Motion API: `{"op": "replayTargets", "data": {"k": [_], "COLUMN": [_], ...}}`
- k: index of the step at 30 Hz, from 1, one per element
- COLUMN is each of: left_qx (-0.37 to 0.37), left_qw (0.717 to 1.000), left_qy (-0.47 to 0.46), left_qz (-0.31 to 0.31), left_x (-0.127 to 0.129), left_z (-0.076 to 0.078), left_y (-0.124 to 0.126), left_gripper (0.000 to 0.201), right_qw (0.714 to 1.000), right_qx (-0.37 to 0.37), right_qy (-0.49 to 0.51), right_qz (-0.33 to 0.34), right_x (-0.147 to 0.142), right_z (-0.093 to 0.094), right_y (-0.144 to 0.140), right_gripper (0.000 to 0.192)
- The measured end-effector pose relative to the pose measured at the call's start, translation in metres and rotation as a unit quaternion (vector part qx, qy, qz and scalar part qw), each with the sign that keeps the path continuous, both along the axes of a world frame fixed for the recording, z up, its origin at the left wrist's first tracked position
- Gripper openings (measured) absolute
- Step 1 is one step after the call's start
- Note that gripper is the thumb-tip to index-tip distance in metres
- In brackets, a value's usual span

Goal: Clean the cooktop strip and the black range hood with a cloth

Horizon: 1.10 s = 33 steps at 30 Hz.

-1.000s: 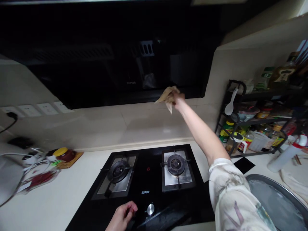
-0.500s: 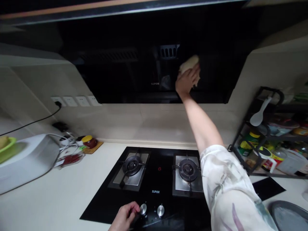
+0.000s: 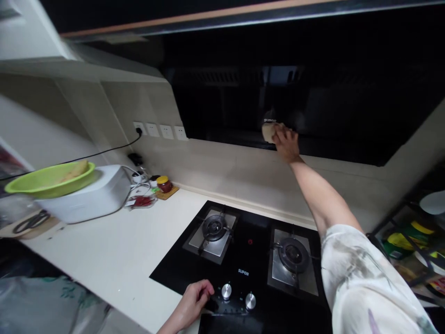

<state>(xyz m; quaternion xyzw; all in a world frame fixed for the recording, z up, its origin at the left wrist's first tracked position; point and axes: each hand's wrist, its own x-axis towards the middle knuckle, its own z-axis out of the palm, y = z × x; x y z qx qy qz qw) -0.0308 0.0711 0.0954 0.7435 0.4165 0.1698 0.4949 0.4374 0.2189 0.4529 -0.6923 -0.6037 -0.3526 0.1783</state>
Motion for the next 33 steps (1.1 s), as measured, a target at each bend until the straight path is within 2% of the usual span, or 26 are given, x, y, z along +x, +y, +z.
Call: {"op": "replayTargets", "data": {"k": [3, 5, 7, 10, 16, 19, 21, 23, 26, 29, 33], "left_qx": [0.001, 0.002, -0.004, -0.016, -0.02, -0.016, -0.013, -0.009, -0.006, -0.006, -0.002], "left_qw": [1.0, 0.999, 0.999, 0.998, 0.997, 0.996, 0.996, 0.995, 0.996, 0.998, 0.999], "left_qy": [-0.003, -0.004, -0.001, -0.001, -0.01, -0.007, -0.005, -0.006, -0.007, -0.012, -0.032], "left_qz": [0.022, 0.036, 0.048, 0.056, 0.079, 0.09, 0.093, 0.096, 0.085, 0.063, 0.024], "left_x": [-0.024, -0.037, -0.047, -0.058, -0.079, -0.093, -0.101, -0.107, -0.11, -0.107, -0.095], "left_z": [-0.007, -0.011, -0.015, -0.019, -0.028, -0.031, -0.032, -0.034, -0.036, -0.033, -0.025], "left_y": [0.001, 0.003, 0.006, 0.01, 0.016, 0.018, 0.019, 0.021, 0.027, 0.035, 0.046], "left_gripper": [0.02, 0.019, 0.018, 0.019, 0.024, 0.022, 0.021, 0.02, 0.019, 0.018, 0.019], "right_qw": [0.997, 0.994, 0.99, 0.991, 0.995, 0.993, 0.992, 0.991, 0.989, 0.989, 0.993], "right_qx": [0.026, 0.047, 0.063, 0.051, -0.025, -0.066, -0.085, -0.095, -0.108, -0.112, -0.113], "right_qy": [0.057, 0.086, 0.107, 0.11, 0.098, 0.08, 0.067, 0.052, 0.012, -0.017, -0.021], "right_qz": [-0.038, -0.056, -0.067, -0.048, 0.027, 0.058, 0.072, 0.082, 0.1, 0.094, 0.021], "right_x": [0.007, -0.005, -0.027, -0.07, -0.172, -0.218, -0.237, -0.242, -0.228, -0.198, -0.147], "right_z": [-0.029, -0.042, -0.046, -0.04, -0.02, -0.012, -0.008, -0.008, -0.014, -0.026, -0.042], "right_y": [0.001, 0.016, 0.039, 0.084, 0.174, 0.208, 0.221, 0.225, 0.213, 0.183, 0.127], "right_gripper": [0.051, 0.053, 0.053, 0.054, 0.06, 0.06, 0.061, 0.061, 0.06, 0.058, 0.056]}}
